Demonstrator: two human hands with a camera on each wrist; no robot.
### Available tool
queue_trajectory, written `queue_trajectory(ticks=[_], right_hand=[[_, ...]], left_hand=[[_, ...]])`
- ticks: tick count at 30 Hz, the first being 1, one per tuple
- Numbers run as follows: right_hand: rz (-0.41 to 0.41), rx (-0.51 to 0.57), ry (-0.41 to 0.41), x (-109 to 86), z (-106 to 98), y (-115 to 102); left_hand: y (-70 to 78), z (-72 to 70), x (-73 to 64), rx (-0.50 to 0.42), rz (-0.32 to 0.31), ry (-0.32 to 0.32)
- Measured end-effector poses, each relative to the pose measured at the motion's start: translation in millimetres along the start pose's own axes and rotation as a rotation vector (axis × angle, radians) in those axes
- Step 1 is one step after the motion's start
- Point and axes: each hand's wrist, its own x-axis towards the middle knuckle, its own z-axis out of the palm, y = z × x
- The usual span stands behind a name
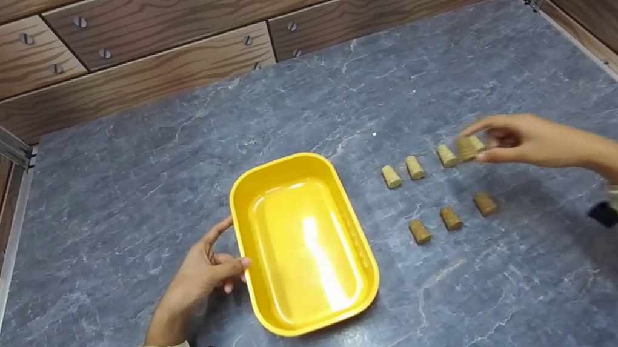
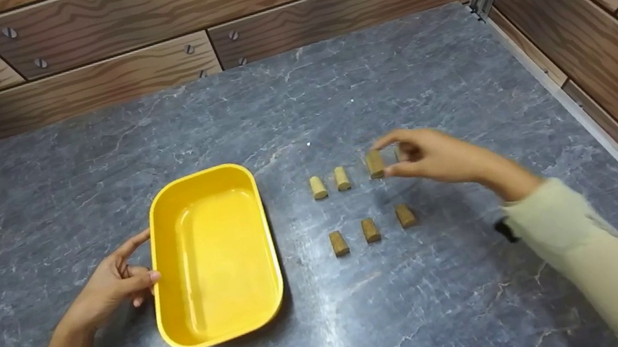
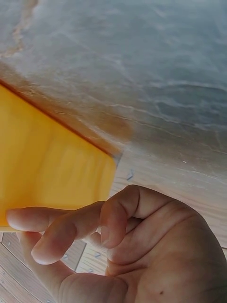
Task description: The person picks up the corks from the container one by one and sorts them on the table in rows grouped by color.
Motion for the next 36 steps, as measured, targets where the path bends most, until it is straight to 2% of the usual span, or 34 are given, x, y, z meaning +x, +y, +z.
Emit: queue_trajectory(ticks=[7, 14, 21, 26, 36], right_hand=[[0.102, -0.089, 0.056, -34.1, -19.5, 19.4], [0.216, -0.116, 0.024, -55.0, -14.1, 36.5], [0.174, -0.050, -0.069, -60.6, 6.8, 53.7], [0.223, -0.061, -0.140, -57.6, 14.5, 59.6], [0.250, -0.090, -0.155, -56.5, 16.2, 63.3]], left_hand=[[-2.2, 1.3, -0.1, -0.046, -0.019, 0.022], [-2.7, 1.2, 0.7, -0.018, -0.003, 0.014], [-2.6, -1.0, 0.5, 0.023, 0.006, -0.005], [-3.1, -2.4, 0.2, 0.027, 0.023, -0.017], [-2.9, -1.5, 0.5, 0.018, 0.021, -0.013]])
